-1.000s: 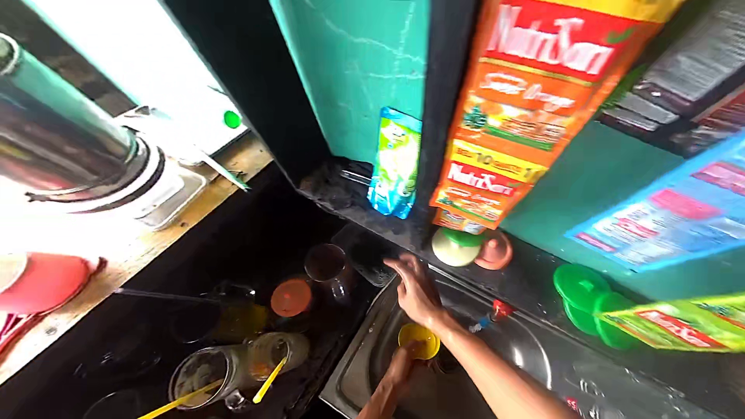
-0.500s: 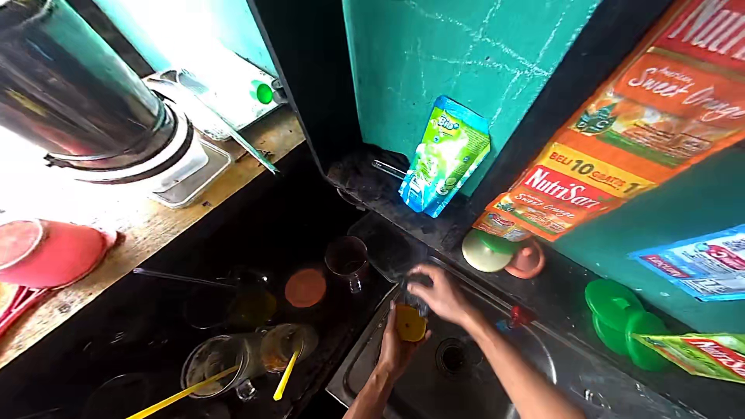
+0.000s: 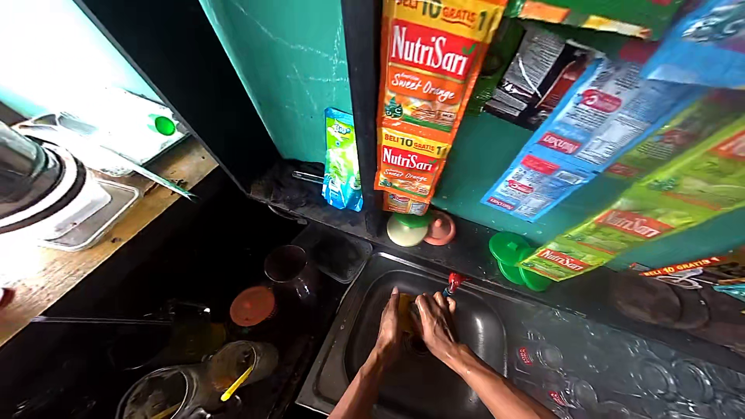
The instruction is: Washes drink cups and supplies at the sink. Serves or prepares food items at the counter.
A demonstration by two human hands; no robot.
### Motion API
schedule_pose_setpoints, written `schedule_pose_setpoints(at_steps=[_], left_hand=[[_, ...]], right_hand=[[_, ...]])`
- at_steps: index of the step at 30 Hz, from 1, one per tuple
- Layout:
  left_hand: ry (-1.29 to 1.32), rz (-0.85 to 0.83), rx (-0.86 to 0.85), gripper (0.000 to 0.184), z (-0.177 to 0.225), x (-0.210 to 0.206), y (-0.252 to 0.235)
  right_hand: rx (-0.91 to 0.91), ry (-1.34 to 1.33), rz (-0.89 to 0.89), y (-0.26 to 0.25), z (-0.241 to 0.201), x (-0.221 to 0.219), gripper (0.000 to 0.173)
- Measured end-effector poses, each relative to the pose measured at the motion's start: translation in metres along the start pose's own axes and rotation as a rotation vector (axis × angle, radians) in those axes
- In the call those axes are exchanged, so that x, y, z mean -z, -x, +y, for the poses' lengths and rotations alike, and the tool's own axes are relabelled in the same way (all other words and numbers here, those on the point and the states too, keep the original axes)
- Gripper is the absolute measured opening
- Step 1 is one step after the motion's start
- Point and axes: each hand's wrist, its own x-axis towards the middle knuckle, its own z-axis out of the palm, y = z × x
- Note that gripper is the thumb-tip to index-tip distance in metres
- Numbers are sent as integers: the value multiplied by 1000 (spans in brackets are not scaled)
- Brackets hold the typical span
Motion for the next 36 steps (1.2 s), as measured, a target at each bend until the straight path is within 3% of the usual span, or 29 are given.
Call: schedule_pose_setpoints(at_steps=[3,6,9,12,15,19,23,27,29,33,36], left_hand=[[49,-51,55,65,8,-17,18],[126,-75,43,64,13,-12,26],[111,-14,69,66,9,-5,29],[43,-65,82,66,-4,-13,34],[-5,-148,46,64,-4,-23,49],[123,-101,74,65,0,-16,54],[103,-44,114,71,-2,-8,55],[-20,-133,181,75,-3,-15,70],[-82,-197,170,76,-10,-11,75],[-103,-294,34,48,-30,4,74],[38,-251,92,41,-38,0,83]], right_hand=[[-143,-196,16,6,-21,1,34],[-62,-355,-55,26,-28,7,38],[80,-171,-92,41,-12,15,35],[-72,-58,-18,36,-8,17,32],[-224,-319,131,36,-27,11,33],[1,-621,128,65,-36,11,32],[264,-319,26,97,-10,8,46],[211,-134,146,106,-9,-2,36],[208,-103,123,107,-9,1,33],[232,-230,62,101,-2,10,51],[23,-548,183,103,-3,21,39]])
